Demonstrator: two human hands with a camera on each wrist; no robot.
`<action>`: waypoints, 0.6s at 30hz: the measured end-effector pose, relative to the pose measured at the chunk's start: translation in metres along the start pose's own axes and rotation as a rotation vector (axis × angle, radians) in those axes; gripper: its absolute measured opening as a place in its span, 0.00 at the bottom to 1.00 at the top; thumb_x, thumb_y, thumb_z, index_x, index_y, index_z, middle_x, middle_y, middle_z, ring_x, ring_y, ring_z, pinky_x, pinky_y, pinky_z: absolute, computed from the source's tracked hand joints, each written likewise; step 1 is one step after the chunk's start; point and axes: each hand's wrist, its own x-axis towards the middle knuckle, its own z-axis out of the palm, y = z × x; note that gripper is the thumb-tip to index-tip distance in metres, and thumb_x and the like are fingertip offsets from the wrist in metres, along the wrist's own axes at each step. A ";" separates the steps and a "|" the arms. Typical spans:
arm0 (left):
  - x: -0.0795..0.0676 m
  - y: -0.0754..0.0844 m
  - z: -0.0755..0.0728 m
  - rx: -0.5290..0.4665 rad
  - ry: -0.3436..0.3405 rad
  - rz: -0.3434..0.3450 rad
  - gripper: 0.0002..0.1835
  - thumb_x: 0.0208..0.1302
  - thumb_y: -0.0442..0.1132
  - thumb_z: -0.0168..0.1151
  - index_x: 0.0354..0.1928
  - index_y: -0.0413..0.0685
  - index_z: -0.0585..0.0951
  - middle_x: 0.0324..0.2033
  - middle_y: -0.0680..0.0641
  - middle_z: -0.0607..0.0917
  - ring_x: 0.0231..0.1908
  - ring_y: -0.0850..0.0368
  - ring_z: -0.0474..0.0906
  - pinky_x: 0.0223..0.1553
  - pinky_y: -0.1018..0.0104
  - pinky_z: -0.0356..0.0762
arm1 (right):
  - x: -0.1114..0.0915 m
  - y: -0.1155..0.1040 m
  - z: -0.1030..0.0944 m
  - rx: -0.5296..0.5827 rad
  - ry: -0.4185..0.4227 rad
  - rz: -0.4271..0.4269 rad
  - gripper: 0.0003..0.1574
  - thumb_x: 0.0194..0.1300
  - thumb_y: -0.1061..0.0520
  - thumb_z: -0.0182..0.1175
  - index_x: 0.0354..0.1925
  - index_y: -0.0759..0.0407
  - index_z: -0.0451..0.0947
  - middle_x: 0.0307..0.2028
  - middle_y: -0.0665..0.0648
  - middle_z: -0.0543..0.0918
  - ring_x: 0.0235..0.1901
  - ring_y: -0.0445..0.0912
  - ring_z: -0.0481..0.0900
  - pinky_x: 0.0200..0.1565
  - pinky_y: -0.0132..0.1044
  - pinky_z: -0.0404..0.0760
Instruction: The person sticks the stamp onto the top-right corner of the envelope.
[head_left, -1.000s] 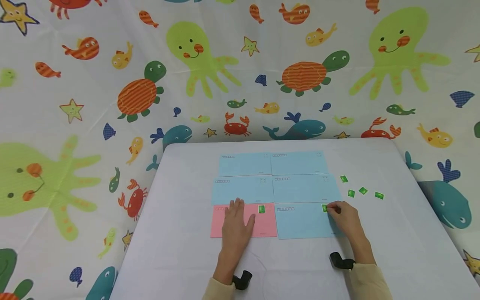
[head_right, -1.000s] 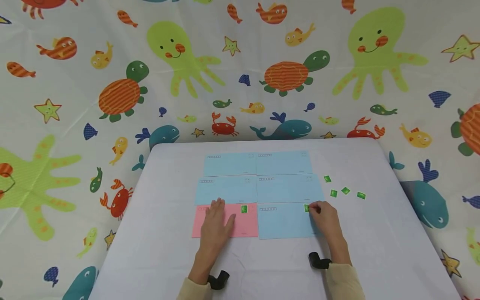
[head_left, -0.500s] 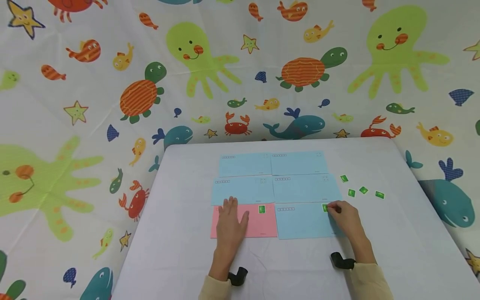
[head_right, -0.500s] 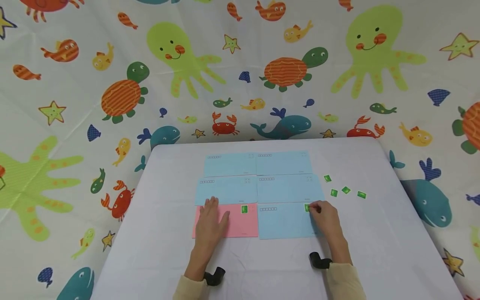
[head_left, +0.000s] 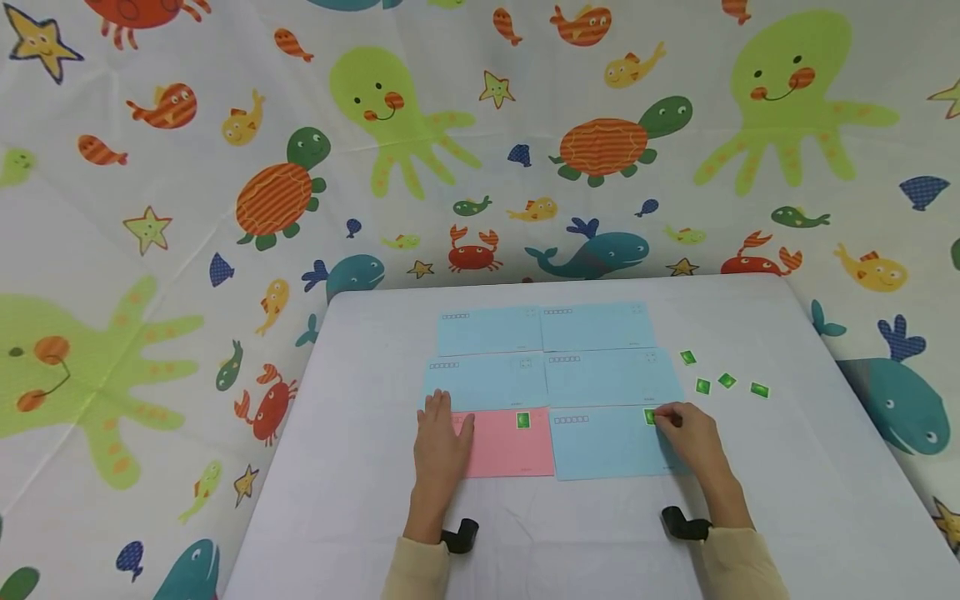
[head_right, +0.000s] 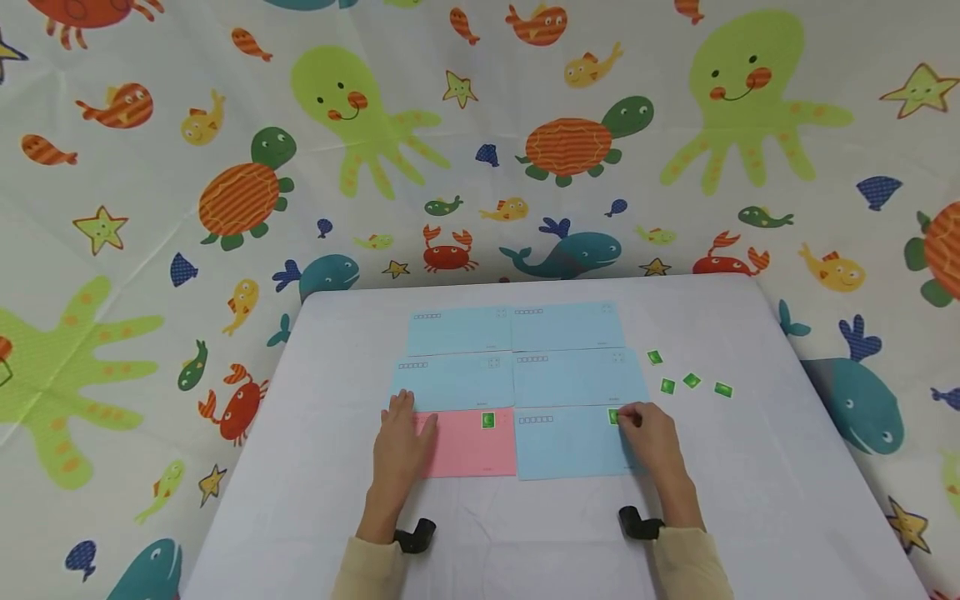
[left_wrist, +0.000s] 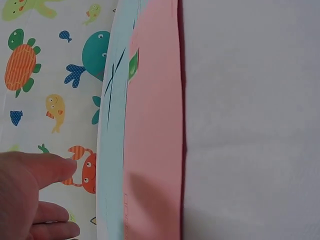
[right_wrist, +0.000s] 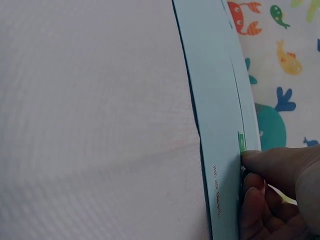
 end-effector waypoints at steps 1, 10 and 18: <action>0.001 -0.002 -0.001 -0.001 -0.002 -0.008 0.34 0.67 0.46 0.64 0.67 0.30 0.70 0.70 0.32 0.70 0.71 0.31 0.64 0.65 0.35 0.68 | 0.000 0.000 0.000 0.001 0.000 -0.002 0.12 0.68 0.63 0.59 0.45 0.71 0.82 0.40 0.68 0.83 0.39 0.55 0.79 0.42 0.48 0.79; 0.012 -0.019 -0.001 0.008 -0.013 -0.019 0.34 0.69 0.46 0.63 0.68 0.27 0.69 0.70 0.29 0.69 0.69 0.26 0.65 0.64 0.34 0.70 | 0.000 0.003 0.001 0.000 0.004 -0.009 0.12 0.68 0.63 0.59 0.45 0.71 0.82 0.39 0.68 0.83 0.38 0.54 0.78 0.41 0.47 0.79; 0.023 -0.030 0.000 0.014 -0.022 -0.025 0.38 0.68 0.47 0.63 0.70 0.27 0.65 0.71 0.27 0.65 0.70 0.26 0.63 0.64 0.33 0.68 | -0.001 0.004 0.002 0.002 0.008 -0.009 0.12 0.68 0.63 0.59 0.45 0.71 0.82 0.40 0.68 0.83 0.38 0.54 0.78 0.42 0.48 0.79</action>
